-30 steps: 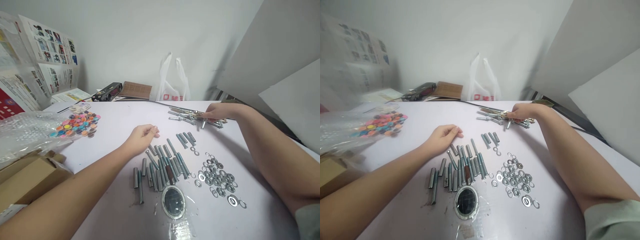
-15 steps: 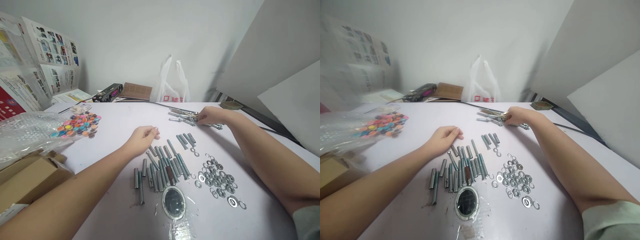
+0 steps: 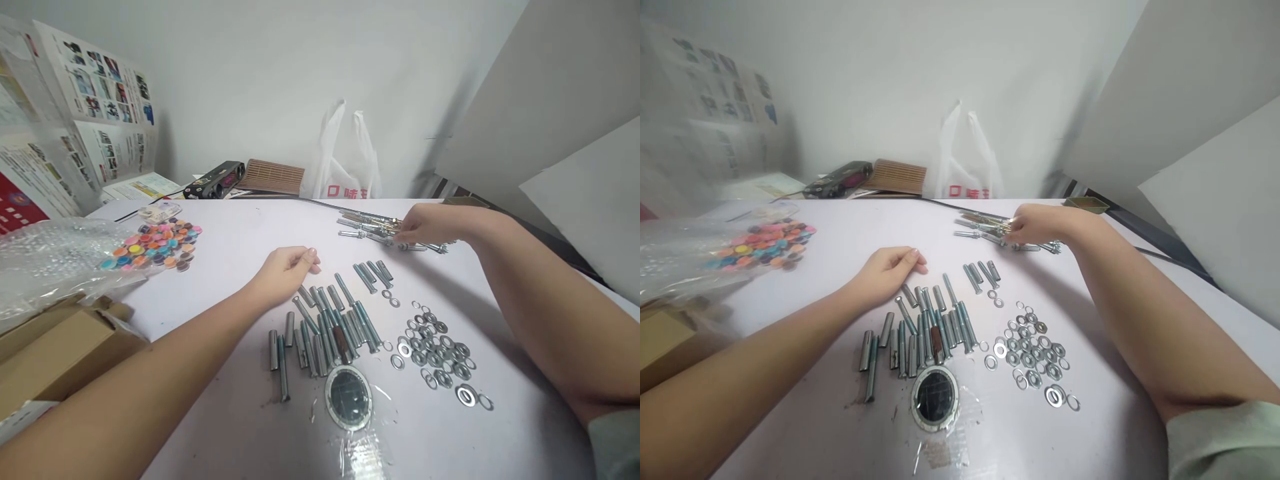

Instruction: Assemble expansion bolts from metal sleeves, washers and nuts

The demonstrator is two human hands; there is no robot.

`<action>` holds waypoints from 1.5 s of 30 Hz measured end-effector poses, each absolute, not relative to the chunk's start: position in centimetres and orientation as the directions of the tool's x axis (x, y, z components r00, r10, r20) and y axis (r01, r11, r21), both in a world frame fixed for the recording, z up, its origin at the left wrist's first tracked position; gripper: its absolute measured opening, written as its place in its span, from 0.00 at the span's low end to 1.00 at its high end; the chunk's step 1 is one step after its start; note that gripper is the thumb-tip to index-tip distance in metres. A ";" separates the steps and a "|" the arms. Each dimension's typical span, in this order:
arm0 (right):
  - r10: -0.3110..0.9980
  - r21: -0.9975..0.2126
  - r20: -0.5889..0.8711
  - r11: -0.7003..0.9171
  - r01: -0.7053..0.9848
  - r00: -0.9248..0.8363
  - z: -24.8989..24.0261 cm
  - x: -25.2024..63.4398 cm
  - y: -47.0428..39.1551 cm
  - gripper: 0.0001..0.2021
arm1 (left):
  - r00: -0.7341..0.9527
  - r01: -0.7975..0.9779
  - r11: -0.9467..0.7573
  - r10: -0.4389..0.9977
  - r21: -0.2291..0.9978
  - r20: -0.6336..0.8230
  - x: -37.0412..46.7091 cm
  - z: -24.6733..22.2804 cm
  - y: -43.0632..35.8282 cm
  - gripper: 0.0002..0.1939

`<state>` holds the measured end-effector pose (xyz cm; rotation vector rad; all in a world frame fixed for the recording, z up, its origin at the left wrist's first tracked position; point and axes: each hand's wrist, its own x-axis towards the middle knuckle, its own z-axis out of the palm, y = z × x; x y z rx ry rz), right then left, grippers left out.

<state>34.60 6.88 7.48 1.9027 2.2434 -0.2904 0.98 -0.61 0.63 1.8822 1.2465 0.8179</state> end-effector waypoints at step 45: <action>0.802 -0.175 -0.454 0.347 0.921 -0.388 5.7 29.2 4.0 0.19 | 0.353 0.471 -0.294 0.927 0.832 0.128 1.1 0.5 -0.6 0.22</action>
